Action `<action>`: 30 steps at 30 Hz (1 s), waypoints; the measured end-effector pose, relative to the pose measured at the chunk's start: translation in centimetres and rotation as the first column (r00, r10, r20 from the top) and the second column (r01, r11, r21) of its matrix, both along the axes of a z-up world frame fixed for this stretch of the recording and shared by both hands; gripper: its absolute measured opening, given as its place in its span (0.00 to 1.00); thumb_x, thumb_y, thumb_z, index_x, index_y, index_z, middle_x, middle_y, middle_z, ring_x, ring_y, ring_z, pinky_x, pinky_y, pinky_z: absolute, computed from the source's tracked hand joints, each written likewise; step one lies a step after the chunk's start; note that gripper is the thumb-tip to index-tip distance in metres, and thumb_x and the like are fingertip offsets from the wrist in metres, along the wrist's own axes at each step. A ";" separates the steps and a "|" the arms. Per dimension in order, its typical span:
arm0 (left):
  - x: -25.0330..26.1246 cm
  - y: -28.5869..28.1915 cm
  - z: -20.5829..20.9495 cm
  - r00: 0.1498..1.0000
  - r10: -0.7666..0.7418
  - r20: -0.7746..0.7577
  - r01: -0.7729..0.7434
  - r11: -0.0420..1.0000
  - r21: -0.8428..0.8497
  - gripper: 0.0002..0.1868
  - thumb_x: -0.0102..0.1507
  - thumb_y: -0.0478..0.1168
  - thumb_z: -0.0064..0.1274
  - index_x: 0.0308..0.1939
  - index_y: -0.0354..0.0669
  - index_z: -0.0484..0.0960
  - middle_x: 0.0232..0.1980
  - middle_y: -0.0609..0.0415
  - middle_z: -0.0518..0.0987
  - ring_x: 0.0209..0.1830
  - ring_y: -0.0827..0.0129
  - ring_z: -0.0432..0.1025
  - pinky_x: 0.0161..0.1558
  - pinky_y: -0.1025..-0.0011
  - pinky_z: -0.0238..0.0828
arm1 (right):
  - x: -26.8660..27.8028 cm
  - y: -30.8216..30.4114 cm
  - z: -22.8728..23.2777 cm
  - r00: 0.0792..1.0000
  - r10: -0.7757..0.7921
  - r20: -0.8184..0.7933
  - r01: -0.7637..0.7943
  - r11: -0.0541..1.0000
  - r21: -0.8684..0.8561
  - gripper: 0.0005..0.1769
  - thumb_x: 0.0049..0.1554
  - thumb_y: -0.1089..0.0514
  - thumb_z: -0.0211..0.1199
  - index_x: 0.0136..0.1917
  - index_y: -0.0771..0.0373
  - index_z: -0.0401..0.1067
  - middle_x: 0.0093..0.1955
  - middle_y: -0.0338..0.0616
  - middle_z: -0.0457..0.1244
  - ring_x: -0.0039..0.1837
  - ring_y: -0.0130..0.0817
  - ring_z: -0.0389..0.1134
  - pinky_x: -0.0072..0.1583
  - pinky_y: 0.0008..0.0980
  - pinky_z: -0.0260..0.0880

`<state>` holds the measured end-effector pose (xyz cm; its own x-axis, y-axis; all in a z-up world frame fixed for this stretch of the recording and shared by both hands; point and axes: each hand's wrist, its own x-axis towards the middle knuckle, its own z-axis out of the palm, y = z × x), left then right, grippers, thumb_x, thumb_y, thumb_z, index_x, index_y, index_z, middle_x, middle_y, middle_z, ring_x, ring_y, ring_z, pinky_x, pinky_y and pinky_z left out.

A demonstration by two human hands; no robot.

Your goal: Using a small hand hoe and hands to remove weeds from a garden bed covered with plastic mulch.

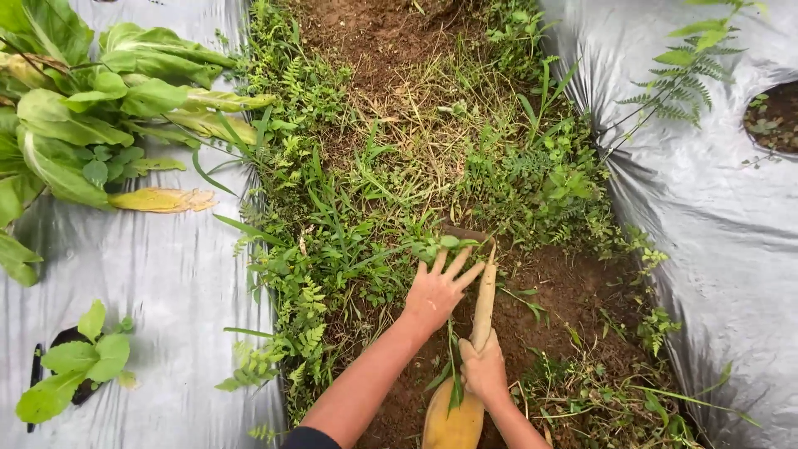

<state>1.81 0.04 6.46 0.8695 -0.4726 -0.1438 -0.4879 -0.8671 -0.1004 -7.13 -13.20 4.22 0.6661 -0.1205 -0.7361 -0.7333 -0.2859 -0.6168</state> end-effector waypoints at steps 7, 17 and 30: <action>-0.1 1.2 -7.5 0.956 0.265 -0.125 -0.250 0.961 0.121 0.40 0.61 0.39 0.54 0.76 0.42 0.55 0.65 0.51 0.65 0.57 0.65 0.69 0.51 0.66 0.69 | 2.1 -1.1 3.6 0.999 0.031 -0.036 -0.031 0.999 -0.011 0.19 0.62 0.55 0.62 0.65 0.60 0.64 0.34 0.44 0.61 0.28 0.29 0.56 0.28 0.27 0.62; -0.7 1.4 -7.0 0.949 0.301 -0.094 -0.301 0.953 0.014 0.39 0.55 0.35 0.63 0.68 0.40 0.64 0.56 0.52 0.68 0.46 0.67 0.73 0.46 0.69 0.72 | 5.6 -1.8 4.1 0.990 0.078 -0.113 -0.077 0.997 0.017 0.11 0.65 0.61 0.57 0.59 0.60 0.61 0.37 0.44 0.60 0.31 0.30 0.57 0.31 0.26 0.63; -2.0 1.5 -6.4 0.921 0.343 -0.187 -0.355 0.934 -0.035 0.48 0.51 0.24 0.62 0.73 0.40 0.59 0.56 0.52 0.68 0.38 0.72 0.70 0.37 0.74 0.71 | 6.8 -2.0 4.0 0.994 0.005 -0.112 0.001 0.998 0.057 0.11 0.64 0.62 0.58 0.59 0.60 0.61 0.34 0.43 0.56 0.28 0.29 0.53 0.27 0.25 0.57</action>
